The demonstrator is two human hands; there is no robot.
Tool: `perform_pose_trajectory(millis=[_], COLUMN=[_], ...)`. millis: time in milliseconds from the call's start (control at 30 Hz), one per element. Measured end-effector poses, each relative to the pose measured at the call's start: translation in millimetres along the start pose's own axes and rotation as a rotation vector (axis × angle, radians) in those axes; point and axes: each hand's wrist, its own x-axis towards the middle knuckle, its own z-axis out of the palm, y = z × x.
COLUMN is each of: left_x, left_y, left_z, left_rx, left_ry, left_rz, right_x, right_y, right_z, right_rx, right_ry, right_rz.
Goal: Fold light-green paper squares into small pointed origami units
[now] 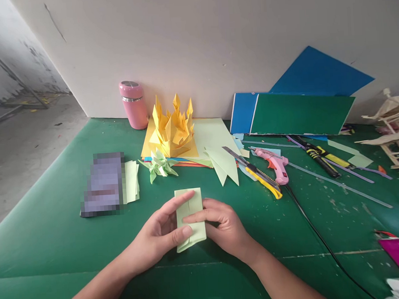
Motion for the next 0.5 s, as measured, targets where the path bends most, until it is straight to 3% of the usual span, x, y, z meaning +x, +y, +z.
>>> perform_pose_trajectory(millis=[100, 267, 500], left_x=[-0.6, -1.2, 3.5], left_y=[-1.7, -6.7, -5.2], left_z=[-2.5, -5.1, 3.0], left_rx=[0.062, 0.127, 0.455], left_ry=[0.047, -0.014, 0.157], left_rz=[0.093, 0.23, 0.368], right_x=[1.8, 4.6, 6.9], right_y=[-4.6, -7.2, -8.6], right_z=[-0.7, -1.7, 0.5], right_rx=[0.15, 0.205, 0.09], right_ry=[-0.012, 0.011, 0.107], right_rz=[0.067, 0.15, 0.153])
